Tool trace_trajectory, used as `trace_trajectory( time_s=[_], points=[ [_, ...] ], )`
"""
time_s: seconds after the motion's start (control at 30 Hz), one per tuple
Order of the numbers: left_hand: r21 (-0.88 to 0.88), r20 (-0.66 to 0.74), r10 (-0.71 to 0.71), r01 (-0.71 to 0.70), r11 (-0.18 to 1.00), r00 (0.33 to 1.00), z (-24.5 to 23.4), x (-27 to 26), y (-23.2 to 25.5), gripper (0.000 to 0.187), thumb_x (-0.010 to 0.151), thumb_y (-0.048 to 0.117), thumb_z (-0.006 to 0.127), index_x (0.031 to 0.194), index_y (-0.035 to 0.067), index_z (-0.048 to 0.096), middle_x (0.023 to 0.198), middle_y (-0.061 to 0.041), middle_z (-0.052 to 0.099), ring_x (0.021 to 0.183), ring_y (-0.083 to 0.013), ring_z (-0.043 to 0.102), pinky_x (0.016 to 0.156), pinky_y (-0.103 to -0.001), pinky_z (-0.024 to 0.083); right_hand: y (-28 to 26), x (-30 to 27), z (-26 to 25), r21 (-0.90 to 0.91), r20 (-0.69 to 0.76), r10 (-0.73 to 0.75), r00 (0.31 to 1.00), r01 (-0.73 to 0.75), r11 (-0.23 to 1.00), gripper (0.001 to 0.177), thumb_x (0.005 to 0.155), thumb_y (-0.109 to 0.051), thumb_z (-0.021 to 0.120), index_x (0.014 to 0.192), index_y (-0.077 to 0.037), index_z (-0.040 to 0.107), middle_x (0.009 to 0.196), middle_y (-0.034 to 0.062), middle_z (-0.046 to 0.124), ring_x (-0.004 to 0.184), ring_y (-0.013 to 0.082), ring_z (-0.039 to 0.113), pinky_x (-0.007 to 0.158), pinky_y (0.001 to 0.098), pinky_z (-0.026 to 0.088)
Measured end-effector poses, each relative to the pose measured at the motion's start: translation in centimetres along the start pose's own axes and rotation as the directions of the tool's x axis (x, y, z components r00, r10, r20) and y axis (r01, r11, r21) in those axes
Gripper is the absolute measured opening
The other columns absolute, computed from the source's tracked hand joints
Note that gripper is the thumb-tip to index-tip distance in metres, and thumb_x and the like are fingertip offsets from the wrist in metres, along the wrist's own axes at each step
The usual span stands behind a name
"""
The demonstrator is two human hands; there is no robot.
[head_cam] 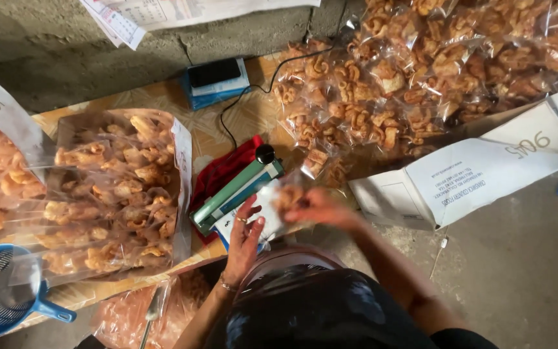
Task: Manually bagging fried snacks into plastic bags and sealing them with a heat sealer
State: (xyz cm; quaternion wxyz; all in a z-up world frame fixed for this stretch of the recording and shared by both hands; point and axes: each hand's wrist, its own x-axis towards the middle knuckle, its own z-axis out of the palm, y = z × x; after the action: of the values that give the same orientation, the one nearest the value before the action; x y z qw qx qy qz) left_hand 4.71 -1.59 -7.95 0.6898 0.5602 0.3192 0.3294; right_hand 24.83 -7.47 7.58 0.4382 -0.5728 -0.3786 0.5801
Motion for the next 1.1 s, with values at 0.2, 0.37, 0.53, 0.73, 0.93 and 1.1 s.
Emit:
trace_trajectory(
  time_s=[0.2,0.37,0.53,0.73,0.93,1.1],
  points=[
    [0.01,-0.136,-0.046,0.047,0.999,0.99,-1.2,0.3,0.6,0.043,0.095,0.018,0.063,0.135,0.006,0.056,0.124,-0.012,0.064,0.101,-0.0202,0.063,0.084,-0.033,0.053,5.5,3.2,-10.3,0.47,-0.591,-0.307,0.746,0.628,0.62,0.025,0.106,-0.031,0.049,0.127,-0.024,0.06,0.06,-0.0055,0.028,0.054,0.011,0.027,0.053,0.0277,0.033],
    [-0.232,-0.099,-0.316,0.287,0.929,0.944,-1.1,0.4,-0.7,0.039,0.098,0.028,0.055,0.13,0.006,0.058,0.112,-0.018,0.07,0.09,-0.0278,0.07,0.075,-0.04,0.059,8.0,3.9,-1.8,0.28,-0.446,-0.245,0.861,0.394,0.875,0.036,0.101,-0.023,0.04,0.127,-0.005,0.056,0.088,0.0031,0.056,0.076,0.0104,0.052,0.071,0.0255,0.047],
    [-0.628,0.166,-0.695,0.618,0.473,0.699,0.7,1.6,0.8,0.079,0.082,0.072,0.056,0.136,0.017,0.044,0.133,-0.015,0.048,0.093,-0.0329,0.055,0.081,-0.052,0.049,11.8,6.5,4.4,-0.4,0.128,-0.693,0.709,0.676,0.618,0.038,0.084,-0.031,0.079,0.109,-0.005,0.068,0.089,0.0113,0.068,0.077,0.0295,0.07,0.071,0.0366,0.058],
    [-0.586,0.258,-0.621,0.631,0.508,0.74,-2.6,1.0,-4.5,0.062,0.086,0.077,0.051,0.101,0.017,0.062,0.089,-0.011,0.058,0.061,-0.0172,0.037,0.043,-0.023,0.024,16.9,9.2,1.3,-0.349,0.095,-0.702,0.706,0.684,0.641,0.028,0.094,-0.039,0.065,0.098,-0.013,0.073,0.101,0.0029,0.069,0.1,0.0256,0.064,0.09,0.0385,0.048],
    [-0.488,0.083,-0.662,0.61,0.624,0.745,-1.6,0.5,-1.6,0.04,0.09,0.047,0.065,0.109,0.011,0.064,0.08,-0.009,0.057,0.054,-0.0134,0.034,0.041,-0.023,0.026,24.3,15.6,-6.4,0.037,-0.601,-0.126,0.789,0.185,0.982,0.019,0.093,-0.014,0.071,0.106,0.0,0.07,0.083,0.0187,0.073,0.07,0.0215,0.072,0.07,0.0301,0.06],
    [-0.549,-0.064,-0.715,0.574,0.608,0.696,-2.3,-0.1,-3.7,0.031,0.09,0.031,0.067,0.112,0.01,0.064,0.083,-0.01,0.058,0.057,-0.0141,0.037,0.042,-0.024,0.027,27.1,20.0,-8.3,-0.179,-0.645,0.076,0.76,-0.247,0.952,0.046,0.086,-0.048,0.077,0.11,-0.009,0.074,0.091,0.0148,0.074,0.091,0.0304,0.072,0.076,0.0398,0.061]
  ],
)
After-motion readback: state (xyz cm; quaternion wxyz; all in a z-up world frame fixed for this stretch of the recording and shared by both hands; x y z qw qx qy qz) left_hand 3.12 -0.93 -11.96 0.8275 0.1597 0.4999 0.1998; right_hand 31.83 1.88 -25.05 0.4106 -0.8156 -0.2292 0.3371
